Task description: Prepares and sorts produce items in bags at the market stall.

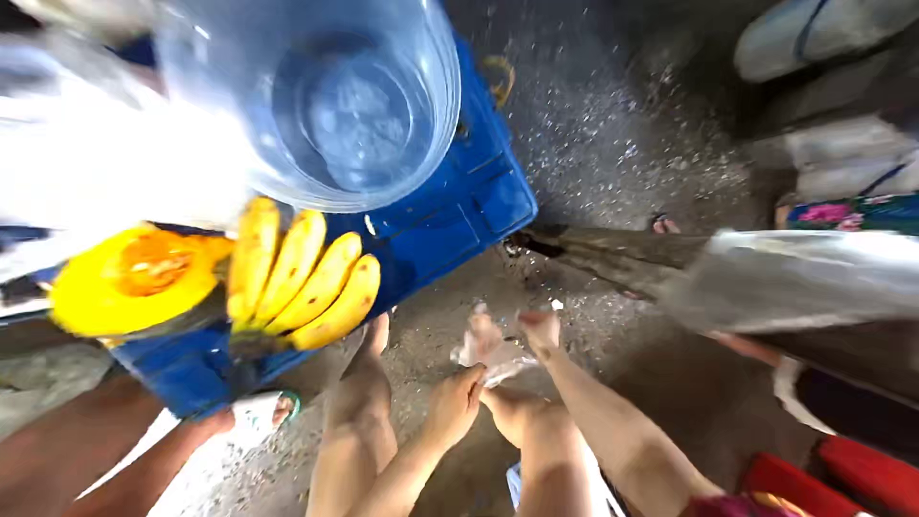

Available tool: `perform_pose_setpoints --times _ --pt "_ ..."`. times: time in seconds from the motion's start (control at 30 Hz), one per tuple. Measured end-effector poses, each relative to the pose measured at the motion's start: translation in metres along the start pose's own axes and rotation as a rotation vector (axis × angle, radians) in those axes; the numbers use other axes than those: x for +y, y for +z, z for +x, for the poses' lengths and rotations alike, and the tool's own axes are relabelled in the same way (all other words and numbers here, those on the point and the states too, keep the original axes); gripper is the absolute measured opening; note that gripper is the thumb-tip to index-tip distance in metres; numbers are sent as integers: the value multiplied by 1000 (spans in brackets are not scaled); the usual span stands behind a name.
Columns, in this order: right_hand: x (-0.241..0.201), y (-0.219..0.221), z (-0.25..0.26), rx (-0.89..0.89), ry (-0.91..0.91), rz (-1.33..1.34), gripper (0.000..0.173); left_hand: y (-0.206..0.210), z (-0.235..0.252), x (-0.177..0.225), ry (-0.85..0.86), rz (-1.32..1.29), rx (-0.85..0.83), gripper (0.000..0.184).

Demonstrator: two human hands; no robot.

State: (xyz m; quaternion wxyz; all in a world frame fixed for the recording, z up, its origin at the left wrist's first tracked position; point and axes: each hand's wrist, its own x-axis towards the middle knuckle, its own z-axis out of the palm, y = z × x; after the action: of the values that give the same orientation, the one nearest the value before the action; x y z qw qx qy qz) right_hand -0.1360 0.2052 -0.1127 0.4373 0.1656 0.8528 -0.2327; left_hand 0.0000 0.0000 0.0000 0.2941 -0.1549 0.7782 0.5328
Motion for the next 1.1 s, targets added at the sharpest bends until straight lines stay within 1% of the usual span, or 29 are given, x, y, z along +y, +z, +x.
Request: perform_pose_setpoints --times 0.03,0.1,0.13,0.17,0.2,0.27,0.33,0.37,0.4,0.43,0.47,0.53,0.6,0.67,0.73,0.8,0.83,0.87,0.9,0.93,0.97,1.0,1.03,1.07,1.1 --pt "-1 -14 -47 5 -48 74 27 5 -7 10 -33 -65 29 31" --pt "-17 -50 -142 6 -114 167 44 9 -29 41 -41 -235 134 33" --pt "-28 -70 -188 1 -166 204 45 7 -42 62 -33 -327 183 33" --pt "-40 -90 -233 4 -250 224 41 3 -57 87 -28 -409 213 32" --pt "-50 -109 -276 21 -376 232 34 -4 -74 114 -26 -494 230 34" --pt "-63 -138 -349 78 -733 224 18 -13 -116 169 -26 -670 249 39" --pt "-74 -164 -404 121 -1075 152 13 -12 -160 218 44 -814 247 40" --pt "-78 -176 -427 137 -1196 66 14 -10 -182 238 96 -880 219 40" --pt "-81 -187 -449 162 -1278 -20 15 -9 -205 255 132 -944 164 39" --pt "-82 -197 -470 189 -1316 -84 16 -10 -226 272 133 -1008 110 36" --pt "-80 -204 -491 220 -1331 -118 17 -14 -248 290 92 -1067 53 33" --pt "-70 -211 -527 284 -1337 -121 17 -23 -283 319 32 -1089 -42 35" --pt "-53 -210 -556 397 -1344 -79 16 -27 -308 333 54 -976 -154 36" --pt "-33 -203 -582 536 -1324 -7 9 -23 -325 336 96 -846 -265 37" --pt "-13 -191 -609 653 -1232 98 8 -16 -338 338 100 -700 -347 39" --pt "16 -170 -635 836 -1075 282 16 -4 -354 342 115 -487 -405 33" --pt "33 -158 -648 932 -979 381 28 5 -365 345 142 -360 -436 29" --pt "52 -147 -663 974 -863 450 49 14 -376 345 195 -215 -490 26" --pt "70 -136 -678 946 -752 491 76 22 -387 344 263 -99 -556 24" --pt "88 -125 -693 860 -662 506 98 31 -399 341 337 -27 -634 24" --pt "105 -113 -707 774 -614 513 109 39 -413 338 417 41 -724 22" --pt "121 -99 -720 717 -608 534 104 48 -428 336 508 109 -813 20" --pt "136 -83 -733 718 -624 568 84 58 -444 335 623 177 -896 19" --pt "150 -68 -744 761 -637 589 53 71 -459 335 753 242 -964 17" --pt "165 -55 -760 794 -635 595 27 86 -473 336 884 281 -1013 17"
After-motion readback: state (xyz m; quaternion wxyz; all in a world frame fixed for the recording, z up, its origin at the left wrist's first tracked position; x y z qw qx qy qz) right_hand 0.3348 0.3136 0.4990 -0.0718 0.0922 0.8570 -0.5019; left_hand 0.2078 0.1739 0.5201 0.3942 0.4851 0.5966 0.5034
